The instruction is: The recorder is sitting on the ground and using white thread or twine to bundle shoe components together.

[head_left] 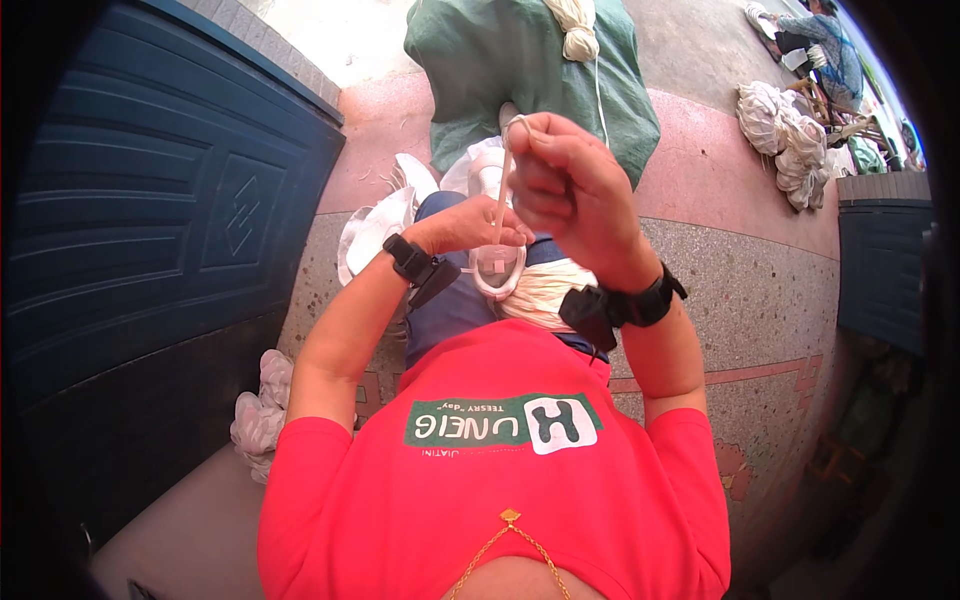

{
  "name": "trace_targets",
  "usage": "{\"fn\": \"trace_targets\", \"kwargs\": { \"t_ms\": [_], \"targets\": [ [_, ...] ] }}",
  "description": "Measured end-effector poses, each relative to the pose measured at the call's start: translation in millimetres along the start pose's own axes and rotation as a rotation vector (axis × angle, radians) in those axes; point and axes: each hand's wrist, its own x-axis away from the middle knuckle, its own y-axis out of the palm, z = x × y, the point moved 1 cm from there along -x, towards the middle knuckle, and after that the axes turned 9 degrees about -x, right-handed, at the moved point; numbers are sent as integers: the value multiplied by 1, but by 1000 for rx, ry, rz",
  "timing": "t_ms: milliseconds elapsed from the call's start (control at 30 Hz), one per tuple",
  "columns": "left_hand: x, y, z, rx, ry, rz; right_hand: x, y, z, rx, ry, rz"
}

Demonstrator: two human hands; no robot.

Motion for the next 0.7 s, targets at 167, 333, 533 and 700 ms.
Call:
{"fn": "trace_targets", "kwargs": {
  "t_ms": [167, 333, 533, 700],
  "targets": [
    [18, -32, -19, 114, -8, 294, 2, -79, -43, 391, -605, 315],
    [73, -130, -96, 1007, -223, 904, 53, -216, -79, -16, -344, 289],
    [92, -125, -83, 794, -227, 788, 62, -239, 23, 1301, -259, 537],
    [64, -68, -81, -188, -369, 671, 55, -238, 95, 1521, -117, 173]
  ]
}}
